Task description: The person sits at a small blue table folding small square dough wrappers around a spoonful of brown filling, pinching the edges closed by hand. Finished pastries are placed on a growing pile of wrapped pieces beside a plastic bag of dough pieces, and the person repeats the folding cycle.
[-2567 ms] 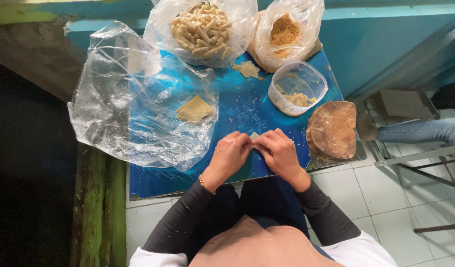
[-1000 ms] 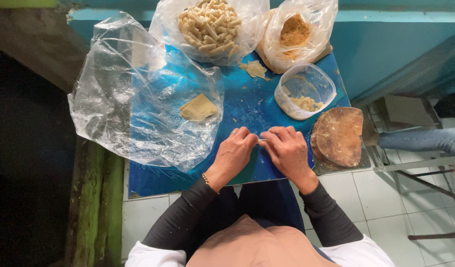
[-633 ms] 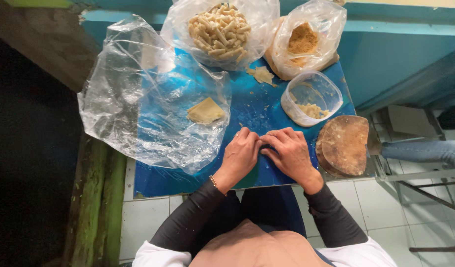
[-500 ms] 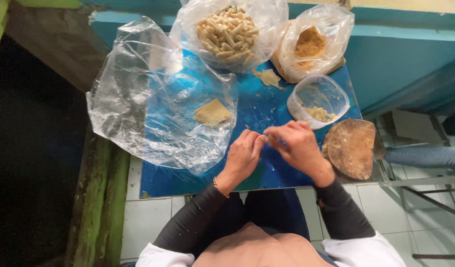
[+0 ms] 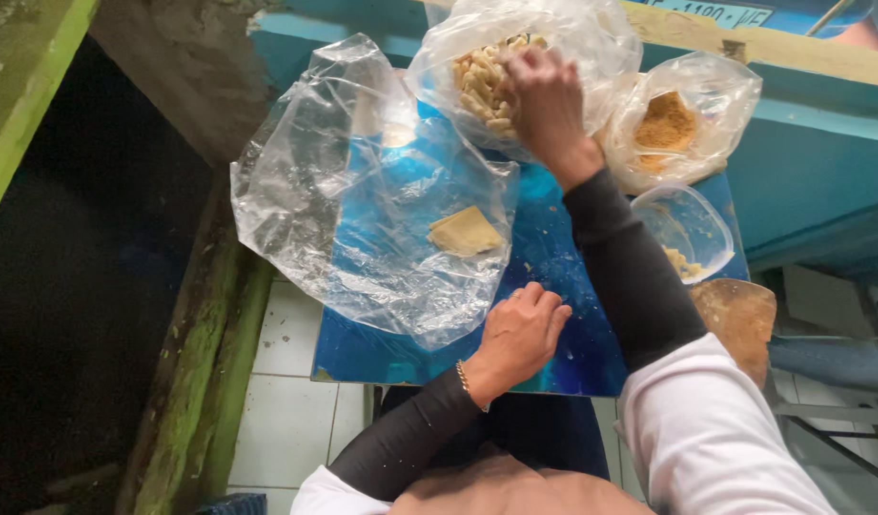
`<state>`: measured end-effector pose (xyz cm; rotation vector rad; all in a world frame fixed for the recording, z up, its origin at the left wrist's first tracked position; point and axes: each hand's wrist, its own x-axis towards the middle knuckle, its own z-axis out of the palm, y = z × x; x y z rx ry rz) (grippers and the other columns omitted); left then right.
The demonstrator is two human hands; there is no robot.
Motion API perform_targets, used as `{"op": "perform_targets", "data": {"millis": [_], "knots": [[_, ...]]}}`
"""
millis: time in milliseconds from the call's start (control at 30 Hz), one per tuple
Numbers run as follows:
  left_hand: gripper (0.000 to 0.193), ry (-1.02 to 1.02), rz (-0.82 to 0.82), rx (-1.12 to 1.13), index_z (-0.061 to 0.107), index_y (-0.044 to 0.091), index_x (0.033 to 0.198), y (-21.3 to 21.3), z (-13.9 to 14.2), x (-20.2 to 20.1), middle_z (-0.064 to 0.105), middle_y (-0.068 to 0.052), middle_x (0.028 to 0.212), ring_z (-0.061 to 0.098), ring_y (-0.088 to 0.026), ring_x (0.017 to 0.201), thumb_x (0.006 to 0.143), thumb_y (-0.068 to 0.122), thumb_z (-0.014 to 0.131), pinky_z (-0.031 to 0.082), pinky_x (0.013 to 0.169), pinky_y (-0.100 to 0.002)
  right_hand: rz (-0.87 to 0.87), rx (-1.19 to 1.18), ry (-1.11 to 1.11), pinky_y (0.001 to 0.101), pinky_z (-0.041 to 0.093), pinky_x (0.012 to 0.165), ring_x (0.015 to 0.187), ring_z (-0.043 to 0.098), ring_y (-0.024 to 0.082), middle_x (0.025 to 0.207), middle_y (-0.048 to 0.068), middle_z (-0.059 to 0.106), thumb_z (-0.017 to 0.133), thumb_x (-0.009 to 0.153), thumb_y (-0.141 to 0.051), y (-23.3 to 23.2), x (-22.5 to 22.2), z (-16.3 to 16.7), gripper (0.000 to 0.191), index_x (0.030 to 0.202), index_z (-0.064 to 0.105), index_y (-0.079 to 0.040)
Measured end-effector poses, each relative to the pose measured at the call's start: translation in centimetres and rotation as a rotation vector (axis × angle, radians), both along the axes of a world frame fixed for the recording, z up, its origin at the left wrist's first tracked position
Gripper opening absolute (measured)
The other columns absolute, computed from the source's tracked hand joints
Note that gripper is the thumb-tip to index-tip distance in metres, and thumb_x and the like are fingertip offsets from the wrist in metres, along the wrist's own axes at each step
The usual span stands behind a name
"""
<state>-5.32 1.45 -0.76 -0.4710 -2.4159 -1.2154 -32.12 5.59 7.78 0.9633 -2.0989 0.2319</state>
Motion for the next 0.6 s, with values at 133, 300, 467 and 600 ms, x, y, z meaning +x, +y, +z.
{"op": "perform_targets", "data": {"millis": [133, 300, 467, 600], "knots": [[0.024, 0.034, 0.026, -0.061, 0.061, 0.005, 0.086, 0.5, -0.9, -0.2, 0.059, -0.014, 0.089, 0.064, -0.034, 0.085, 0.099, 0.025, 0.062, 0.052, 0.072, -0.046, 0.506, 0.150, -0.765, 0.0377, 0.054, 0.066, 0.076, 0.067, 0.023, 0.080, 0.003, 0.066, 0.080, 0.080, -0.021, -0.2, 7.8, -3.3, 0.009, 0.084, 0.072, -0.019], [0.022, -0.003, 0.010, -0.102, 0.066, 0.003, 0.095, 0.7, -2.1, -0.3, 0.063, -0.015, 0.095, 0.065, -0.034, 0.088, 0.098, 0.025, 0.062, 0.053, 0.073, -0.047, 0.242, 0.217, -0.792, 0.0408, 0.054, 0.067, 0.082, 0.069, 0.029, 0.084, 0.004, 0.067, 0.076, 0.079, -0.017, 0.4, 11.7, -4.8, 0.007, 0.084, 0.070, -0.017], [0.021, 0.004, 0.004, -0.102, 0.069, 0.003, 0.096, 0.7, -2.3, -0.6, 0.065, -0.016, 0.096, 0.066, -0.035, 0.087, 0.096, 0.024, 0.064, 0.053, 0.075, -0.048, 0.215, 0.182, -0.677, 0.0418, 0.055, 0.068, 0.083, 0.069, 0.031, 0.090, 0.006, 0.068, 0.070, 0.081, -0.012, 0.7, 12.1, -5.7, 0.012, 0.092, 0.070, -0.015], [0.016, 0.060, -0.073, 0.017, 0.069, 0.004, 0.094, -0.3, -0.8, 0.2, 0.064, -0.016, 0.097, 0.066, -0.035, 0.087, 0.096, 0.020, 0.065, 0.054, 0.076, -0.046, 0.211, 0.201, -0.614, 0.0422, 0.054, 0.067, 0.085, 0.071, 0.030, 0.089, 0.004, 0.070, 0.069, 0.085, -0.015, 0.5, 12.1, -6.2, 0.003, 0.088, 0.070, -0.015]]}}
